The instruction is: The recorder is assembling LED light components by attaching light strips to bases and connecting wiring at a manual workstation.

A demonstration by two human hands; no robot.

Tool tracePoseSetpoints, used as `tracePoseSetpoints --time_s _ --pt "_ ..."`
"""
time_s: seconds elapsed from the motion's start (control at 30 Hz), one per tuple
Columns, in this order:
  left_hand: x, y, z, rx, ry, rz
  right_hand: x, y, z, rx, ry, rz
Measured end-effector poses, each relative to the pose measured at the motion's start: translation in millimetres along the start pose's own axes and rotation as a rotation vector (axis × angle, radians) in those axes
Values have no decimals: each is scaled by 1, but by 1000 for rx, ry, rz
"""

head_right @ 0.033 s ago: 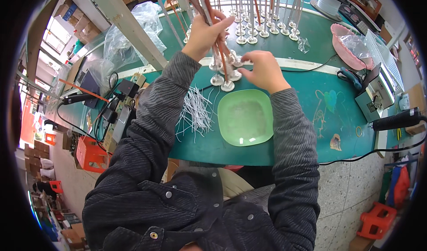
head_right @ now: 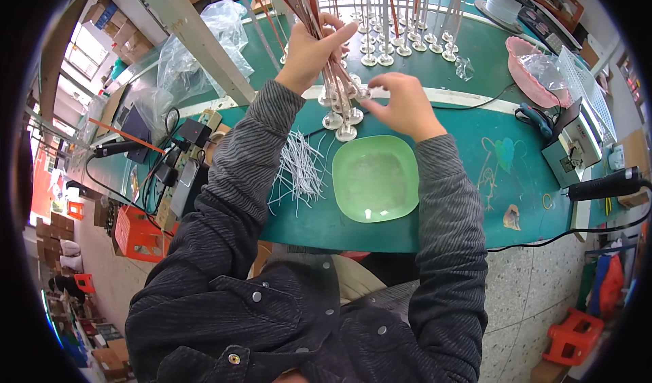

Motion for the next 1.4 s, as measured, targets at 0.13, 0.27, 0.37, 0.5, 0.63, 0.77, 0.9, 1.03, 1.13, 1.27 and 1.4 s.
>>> tracePoseSetpoints --time_s 0.13,0.27,0.37,0.5,0.63,0.77,0.9,1.03,1.13,1.27,1.4 --pt "14 5 -10 200 -227 -59 17 -4 23 -223 -127 41" --pt "-1 2 9 -4 37 -86 26 -6 39 -306 -15 22" --pt "6 -5 12 -152 -39 -21 84 -3 37 -105 -116 21" --pt "3 -10 27 -385 -125 -139 130 18 -26 158 244 234" --pt "-10 -4 21 -390 -312 -158 102 17 -48 187 535 120" --pt "-2 -2 21 -348 -272 -1 89 12 -56 95 546 146" --pt "0 -1 20 -309 -224 7 92 11 -60 332 509 183" --pt "-3 3 24 -322 -256 -100 91 23 -64 369 499 230" --pt "5 -7 29 -288 -125 -69 116 16 -39 112 358 351" --pt "-11 -10 44 -305 160 -87 107 -5 27 -189 -12 117" --pt "-41 1 41 -270 24 -149 141 -63 92 -691 -245 228"
Point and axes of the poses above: each hand's wrist, its own y-axis away from the middle knuckle, its own z-axis out of the back of the hand, x = y × z, the point moved 9 cm from there along -y, towards the middle knuckle, and after that the axes turned 11 degrees about -x, right-handed, at the moved point
